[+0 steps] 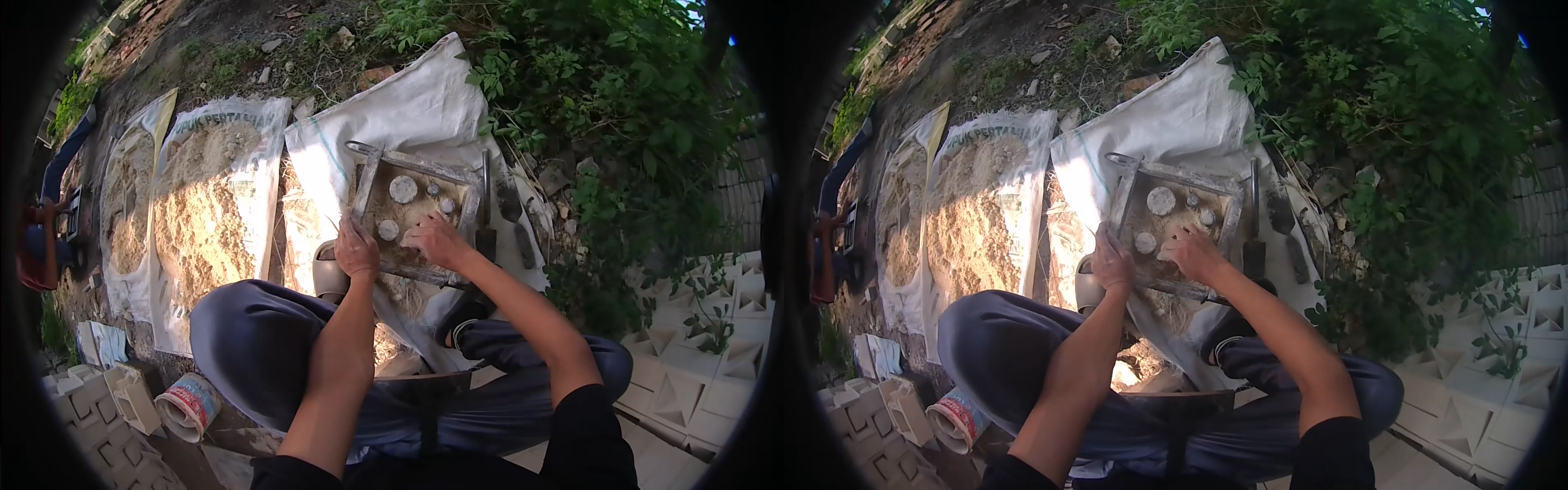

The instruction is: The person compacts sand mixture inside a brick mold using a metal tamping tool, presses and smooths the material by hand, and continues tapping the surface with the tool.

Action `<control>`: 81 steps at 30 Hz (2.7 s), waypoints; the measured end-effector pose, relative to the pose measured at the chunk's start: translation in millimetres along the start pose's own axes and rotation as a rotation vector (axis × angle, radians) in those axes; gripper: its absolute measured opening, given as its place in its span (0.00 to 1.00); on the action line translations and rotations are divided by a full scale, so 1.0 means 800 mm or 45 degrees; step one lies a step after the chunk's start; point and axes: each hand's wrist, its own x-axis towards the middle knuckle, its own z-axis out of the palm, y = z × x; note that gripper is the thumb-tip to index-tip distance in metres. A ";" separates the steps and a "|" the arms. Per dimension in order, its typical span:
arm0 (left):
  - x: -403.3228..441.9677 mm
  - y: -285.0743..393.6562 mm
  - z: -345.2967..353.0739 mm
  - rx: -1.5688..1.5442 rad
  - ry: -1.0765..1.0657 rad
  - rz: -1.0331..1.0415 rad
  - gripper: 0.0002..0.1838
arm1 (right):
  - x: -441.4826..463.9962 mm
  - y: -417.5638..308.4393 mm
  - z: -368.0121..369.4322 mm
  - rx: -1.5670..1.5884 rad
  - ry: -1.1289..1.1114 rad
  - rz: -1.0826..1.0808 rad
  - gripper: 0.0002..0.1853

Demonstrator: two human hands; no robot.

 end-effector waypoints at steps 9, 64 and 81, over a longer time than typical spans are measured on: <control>0.002 0.000 0.000 0.007 0.050 0.056 0.16 | -0.015 0.005 0.018 -0.315 -0.268 -0.464 0.04; 0.000 -0.001 0.003 -0.006 0.051 0.062 0.16 | 0.016 -0.017 0.023 -0.336 0.000 -0.015 0.05; -0.002 0.000 0.001 0.056 -0.006 0.011 0.17 | -0.011 0.009 0.038 -0.287 -0.238 -0.481 0.05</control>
